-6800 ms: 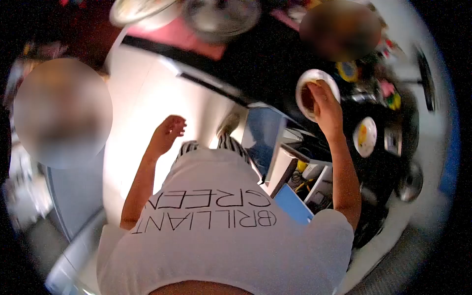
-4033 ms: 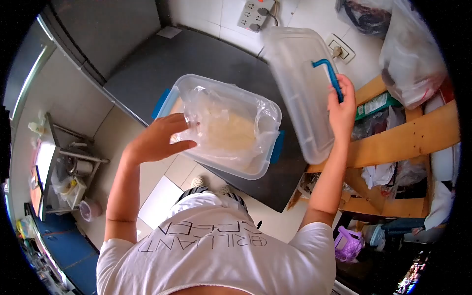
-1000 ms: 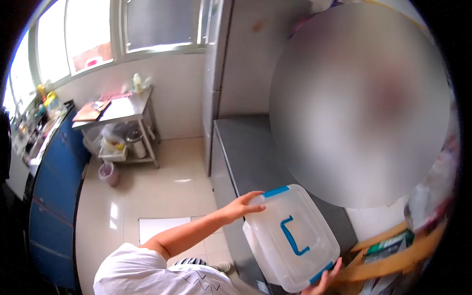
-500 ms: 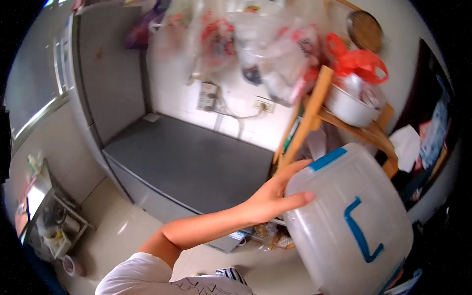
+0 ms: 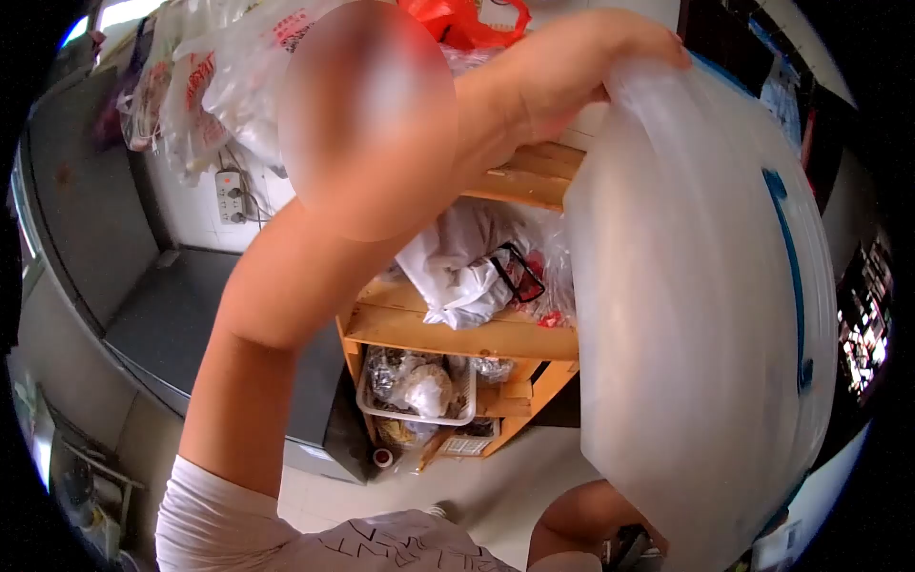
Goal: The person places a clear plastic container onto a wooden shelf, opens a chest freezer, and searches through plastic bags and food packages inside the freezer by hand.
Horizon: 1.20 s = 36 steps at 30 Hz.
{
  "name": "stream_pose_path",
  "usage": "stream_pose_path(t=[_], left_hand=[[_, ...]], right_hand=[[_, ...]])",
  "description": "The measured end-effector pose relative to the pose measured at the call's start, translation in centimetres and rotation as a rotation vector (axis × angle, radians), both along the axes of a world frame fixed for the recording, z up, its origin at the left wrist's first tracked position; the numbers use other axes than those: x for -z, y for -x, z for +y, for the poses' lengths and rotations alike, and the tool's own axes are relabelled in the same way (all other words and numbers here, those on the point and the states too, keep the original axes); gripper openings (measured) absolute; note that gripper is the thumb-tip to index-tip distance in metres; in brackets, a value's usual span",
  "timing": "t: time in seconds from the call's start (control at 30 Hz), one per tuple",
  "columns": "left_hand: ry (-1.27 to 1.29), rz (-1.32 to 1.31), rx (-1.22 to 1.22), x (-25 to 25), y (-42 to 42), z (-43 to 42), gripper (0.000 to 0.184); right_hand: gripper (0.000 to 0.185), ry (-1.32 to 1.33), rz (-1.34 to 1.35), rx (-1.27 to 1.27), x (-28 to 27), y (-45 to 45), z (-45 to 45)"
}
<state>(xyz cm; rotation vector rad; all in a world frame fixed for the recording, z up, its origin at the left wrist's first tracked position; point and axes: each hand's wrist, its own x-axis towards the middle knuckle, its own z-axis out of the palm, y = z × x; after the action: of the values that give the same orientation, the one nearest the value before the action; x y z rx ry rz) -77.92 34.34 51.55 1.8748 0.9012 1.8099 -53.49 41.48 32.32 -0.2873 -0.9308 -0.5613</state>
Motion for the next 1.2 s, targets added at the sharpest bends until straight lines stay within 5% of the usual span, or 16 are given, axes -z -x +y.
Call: stream_pose_path(t=[0.17,0.3,0.37,0.43,0.5,0.57,0.63,0.7,0.9,1.03,1.1,1.2], left_hand=[[0.005,0.020,-0.139,-2.1,5.8,6.7,0.025],[0.068,-0.004,-0.259,-2.1,8.4,7.7,0.029],[0.116,-0.084,-0.264,-2.3,10.1,8.9,0.034],[0.126,-0.039,-0.372,-2.7,11.1,9.6,0.036],[0.143,-0.006,-0.485,-3.2,12.4,10.2,0.038],[0.155,0.397,-1.057,-4.2,14.0,10.9,0.047],[0.232,0.552,-1.158,-5.5,14.5,11.3,0.047],[0.386,0.889,-1.325,-6.6,14.4,10.9,0.050],[-0.240,0.746,-1.261,3.9,7.5,-0.1,0.029],[-0.190,0.751,-1.186,15.9,3.1,-8.7,0.038],[0.102,0.615,-1.249,22.2,1.3,-13.3,0.036],[0.369,0.042,-1.425,32.6,1.2,-20.8,0.029]], right_hand=[[0.062,0.030,-0.005,0.094,-0.6,4.5,5.2],[0.056,0.102,0.070,-0.108,-1.0,8.7,7.2],[0.048,-0.286,-0.144,-0.037,-2.3,9.7,7.4],[0.038,-0.383,-0.046,0.113,-3.0,10.9,8.6],[0.037,-0.491,-0.365,-1.047,-1.8,11.2,10.2],[0.044,-0.587,-0.174,-1.171,-5.2,13.4,8.8],[0.037,-0.364,-0.083,-1.145,-7.4,14.0,8.2],[0.029,-0.308,-0.155,-0.789,-9.3,15.7,8.3],[0.025,-0.070,-0.270,-0.917,-9.5,21.6,10.6],[0.021,0.027,-0.316,-0.778,-10.4,25.6,15.8],[0.022,0.060,-0.413,-0.753,-10.3,27.1,17.9],[0.028,0.079,-0.590,-0.805,-9.1,27.7,22.5]])
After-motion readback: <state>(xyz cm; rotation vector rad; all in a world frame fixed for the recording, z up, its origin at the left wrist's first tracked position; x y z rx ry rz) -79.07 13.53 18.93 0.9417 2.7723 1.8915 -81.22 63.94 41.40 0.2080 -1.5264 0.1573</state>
